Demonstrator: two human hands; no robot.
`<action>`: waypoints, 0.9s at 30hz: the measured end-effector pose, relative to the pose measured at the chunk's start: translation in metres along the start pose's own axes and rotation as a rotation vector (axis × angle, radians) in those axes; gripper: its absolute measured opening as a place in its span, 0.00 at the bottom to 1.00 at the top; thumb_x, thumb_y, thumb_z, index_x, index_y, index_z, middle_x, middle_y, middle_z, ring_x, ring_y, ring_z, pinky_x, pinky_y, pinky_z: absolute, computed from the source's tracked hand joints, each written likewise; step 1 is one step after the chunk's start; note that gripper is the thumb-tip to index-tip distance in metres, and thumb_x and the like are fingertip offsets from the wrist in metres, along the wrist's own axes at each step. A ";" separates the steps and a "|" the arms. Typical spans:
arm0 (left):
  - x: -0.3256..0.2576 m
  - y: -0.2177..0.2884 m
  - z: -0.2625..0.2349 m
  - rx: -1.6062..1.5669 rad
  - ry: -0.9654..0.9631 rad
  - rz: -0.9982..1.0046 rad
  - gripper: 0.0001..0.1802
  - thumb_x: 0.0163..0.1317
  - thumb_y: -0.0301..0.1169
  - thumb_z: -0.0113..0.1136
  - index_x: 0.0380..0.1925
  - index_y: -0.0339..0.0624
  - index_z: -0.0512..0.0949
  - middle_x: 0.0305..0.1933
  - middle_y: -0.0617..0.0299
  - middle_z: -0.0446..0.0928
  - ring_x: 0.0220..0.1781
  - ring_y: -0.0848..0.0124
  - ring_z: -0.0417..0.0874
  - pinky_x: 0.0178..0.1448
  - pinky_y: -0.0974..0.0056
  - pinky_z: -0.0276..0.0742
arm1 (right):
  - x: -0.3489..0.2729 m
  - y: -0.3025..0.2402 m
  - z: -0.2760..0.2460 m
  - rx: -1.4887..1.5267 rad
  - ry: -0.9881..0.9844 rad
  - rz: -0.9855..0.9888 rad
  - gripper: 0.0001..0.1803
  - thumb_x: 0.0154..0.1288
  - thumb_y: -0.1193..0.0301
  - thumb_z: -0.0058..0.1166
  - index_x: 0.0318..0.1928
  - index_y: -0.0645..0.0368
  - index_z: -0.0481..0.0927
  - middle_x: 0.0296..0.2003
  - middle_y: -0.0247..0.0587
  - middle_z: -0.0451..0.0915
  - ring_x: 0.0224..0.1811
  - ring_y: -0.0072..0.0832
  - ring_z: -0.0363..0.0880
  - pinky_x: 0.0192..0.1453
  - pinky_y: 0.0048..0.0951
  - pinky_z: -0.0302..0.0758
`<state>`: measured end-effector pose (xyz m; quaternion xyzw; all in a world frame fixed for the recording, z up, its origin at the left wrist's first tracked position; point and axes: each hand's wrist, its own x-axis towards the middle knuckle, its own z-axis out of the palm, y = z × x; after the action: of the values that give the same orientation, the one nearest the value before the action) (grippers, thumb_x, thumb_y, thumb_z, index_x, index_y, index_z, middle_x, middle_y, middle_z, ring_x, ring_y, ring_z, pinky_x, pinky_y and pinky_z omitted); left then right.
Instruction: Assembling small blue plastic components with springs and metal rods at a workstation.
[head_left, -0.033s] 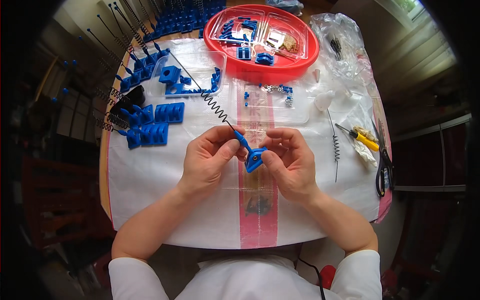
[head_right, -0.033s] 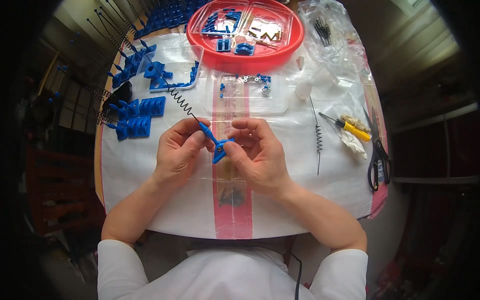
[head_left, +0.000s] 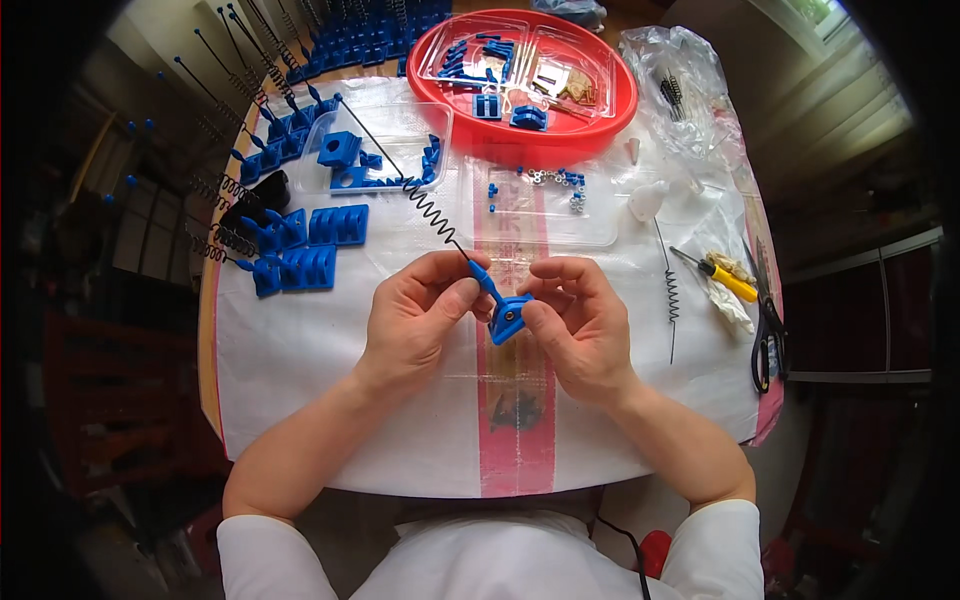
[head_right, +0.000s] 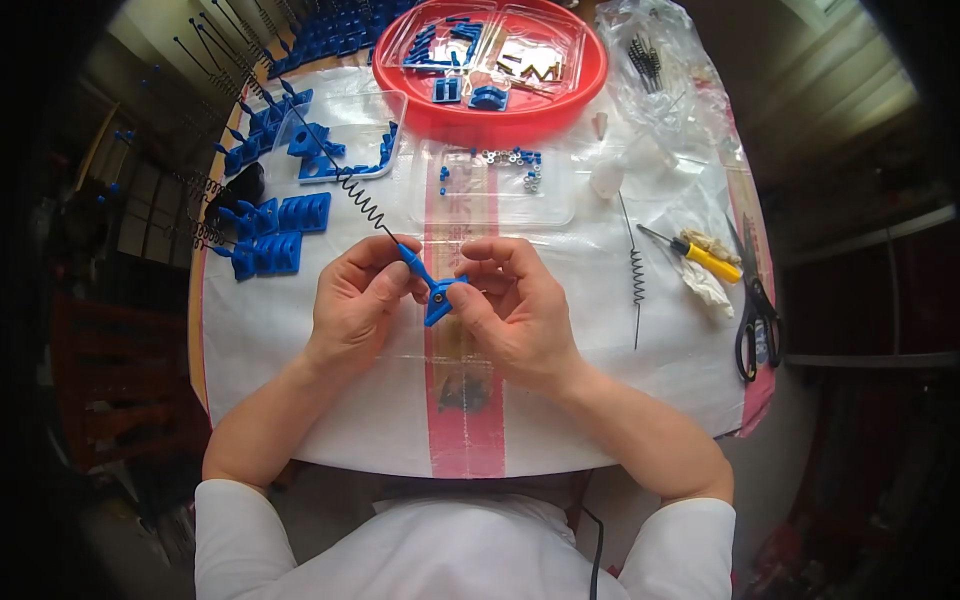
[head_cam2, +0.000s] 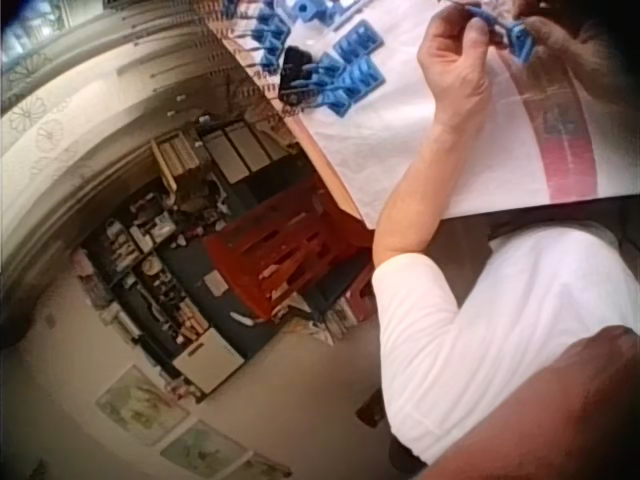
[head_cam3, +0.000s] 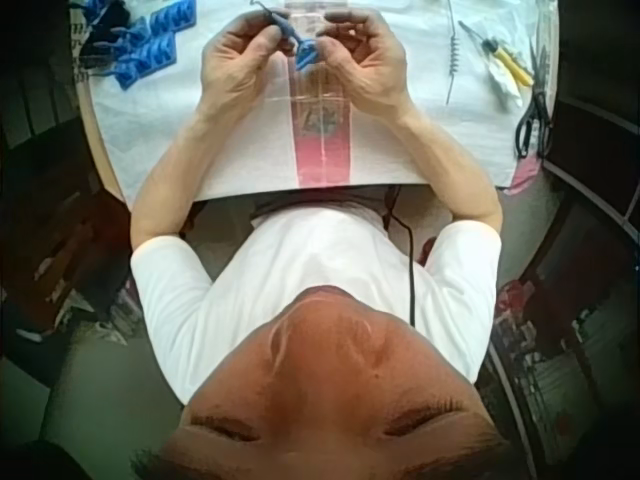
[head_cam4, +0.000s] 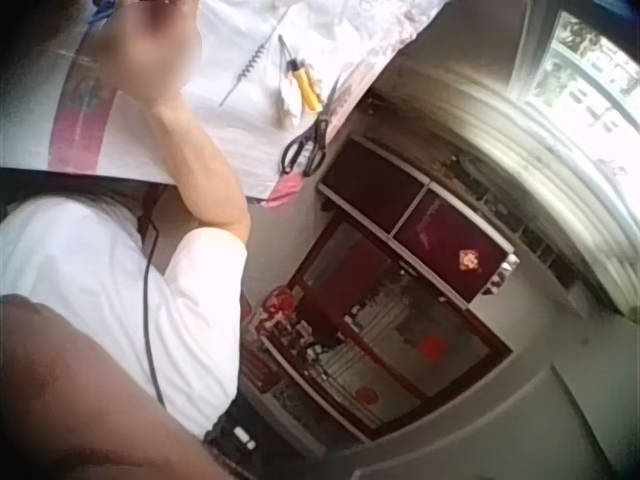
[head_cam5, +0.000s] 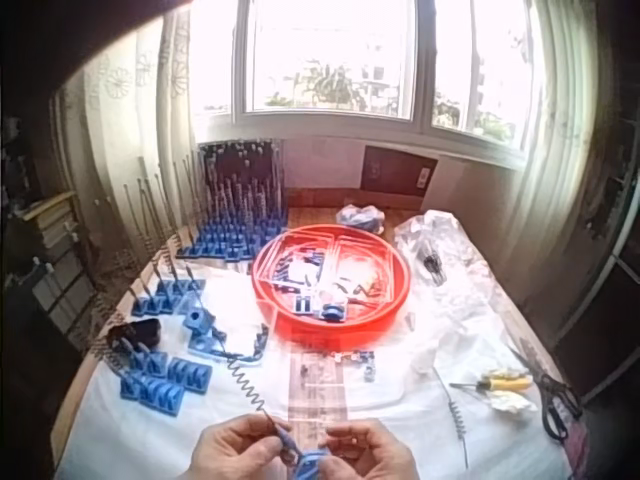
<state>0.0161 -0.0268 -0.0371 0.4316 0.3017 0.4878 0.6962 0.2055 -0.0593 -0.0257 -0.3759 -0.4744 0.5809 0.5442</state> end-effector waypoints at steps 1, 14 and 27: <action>0.000 0.001 -0.001 0.014 -0.007 0.000 0.15 0.69 0.25 0.56 0.53 0.32 0.75 0.42 0.58 0.80 0.42 0.71 0.81 0.51 0.65 0.76 | 0.000 0.000 0.000 0.010 -0.006 0.005 0.22 0.65 0.81 0.58 0.57 0.65 0.66 0.44 0.40 0.76 0.47 0.23 0.80 0.51 0.26 0.81; -0.004 0.010 0.009 0.099 -0.035 -0.016 0.19 0.67 0.27 0.53 0.57 0.31 0.73 0.45 0.60 0.79 0.47 0.76 0.78 0.56 0.68 0.73 | -0.004 0.009 -0.002 -0.289 -0.040 -0.179 0.26 0.53 0.76 0.72 0.50 0.64 0.73 0.41 0.39 0.79 0.44 0.23 0.81 0.49 0.25 0.83; -0.002 0.005 0.006 0.004 -0.080 -0.108 0.21 0.66 0.25 0.55 0.59 0.31 0.71 0.43 0.60 0.79 0.46 0.75 0.80 0.54 0.68 0.77 | -0.004 0.007 -0.003 -0.418 -0.025 -0.358 0.16 0.60 0.70 0.68 0.44 0.62 0.77 0.34 0.39 0.80 0.36 0.25 0.82 0.40 0.25 0.79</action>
<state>0.0185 -0.0295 -0.0303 0.4353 0.2976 0.4314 0.7321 0.2074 -0.0629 -0.0335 -0.3828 -0.6495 0.3697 0.5430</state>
